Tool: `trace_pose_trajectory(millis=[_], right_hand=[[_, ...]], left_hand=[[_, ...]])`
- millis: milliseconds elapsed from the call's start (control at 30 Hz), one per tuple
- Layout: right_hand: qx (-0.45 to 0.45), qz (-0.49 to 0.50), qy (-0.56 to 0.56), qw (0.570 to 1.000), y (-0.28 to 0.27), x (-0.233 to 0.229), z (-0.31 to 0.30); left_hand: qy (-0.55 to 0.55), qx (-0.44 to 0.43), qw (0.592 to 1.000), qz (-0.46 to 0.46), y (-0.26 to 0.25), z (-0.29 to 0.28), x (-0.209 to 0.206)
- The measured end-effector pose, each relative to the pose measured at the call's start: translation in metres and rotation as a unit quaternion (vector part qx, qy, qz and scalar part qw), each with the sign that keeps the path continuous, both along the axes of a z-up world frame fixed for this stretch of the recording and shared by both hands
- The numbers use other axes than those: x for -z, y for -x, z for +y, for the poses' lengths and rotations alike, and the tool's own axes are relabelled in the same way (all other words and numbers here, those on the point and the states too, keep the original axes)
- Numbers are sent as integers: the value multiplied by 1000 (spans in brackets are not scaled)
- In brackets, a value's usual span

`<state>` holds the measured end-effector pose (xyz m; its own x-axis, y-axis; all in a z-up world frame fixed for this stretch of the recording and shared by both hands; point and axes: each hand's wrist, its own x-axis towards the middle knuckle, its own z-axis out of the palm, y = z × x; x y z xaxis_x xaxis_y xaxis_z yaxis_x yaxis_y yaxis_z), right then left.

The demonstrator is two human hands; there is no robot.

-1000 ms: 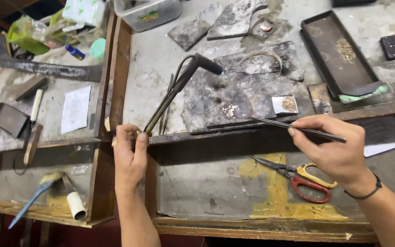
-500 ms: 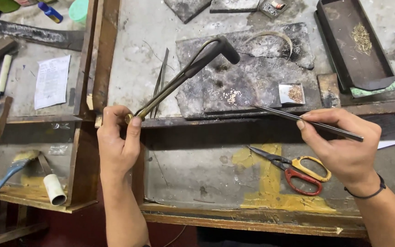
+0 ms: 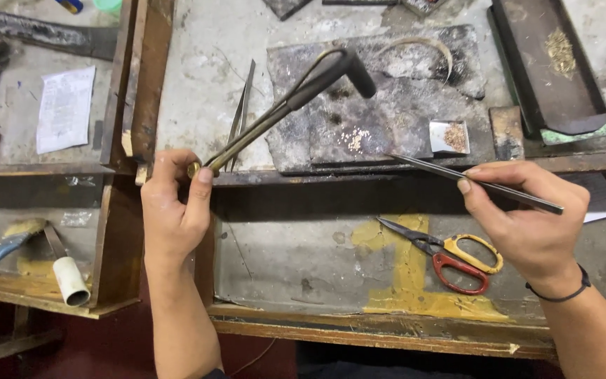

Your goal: Using a blowtorch and tweezers to heat and manipulate small metal jewelry components on a soldering block.

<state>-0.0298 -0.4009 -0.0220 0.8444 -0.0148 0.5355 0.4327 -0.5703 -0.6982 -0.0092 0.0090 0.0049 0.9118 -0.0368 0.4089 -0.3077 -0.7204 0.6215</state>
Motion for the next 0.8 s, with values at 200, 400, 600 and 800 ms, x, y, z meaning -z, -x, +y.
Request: trace_pose_trajectory(millis=[200,400,600,800], right_hand=[[0,2,0,1000,1,-1,0],[-10,-5,6,1000,2,1,-2],[-13,-16,20,1000,2,4,-5],[5,-9,11,1000,-5,-5,1]], left_hand=[[-6,6,1000,1,1,-3,-3],[-7,4,1000,14,2,-2,0],[-20,15,1000,2,1,-2,-2],[-23,27,999,-2,4,1,-7]])
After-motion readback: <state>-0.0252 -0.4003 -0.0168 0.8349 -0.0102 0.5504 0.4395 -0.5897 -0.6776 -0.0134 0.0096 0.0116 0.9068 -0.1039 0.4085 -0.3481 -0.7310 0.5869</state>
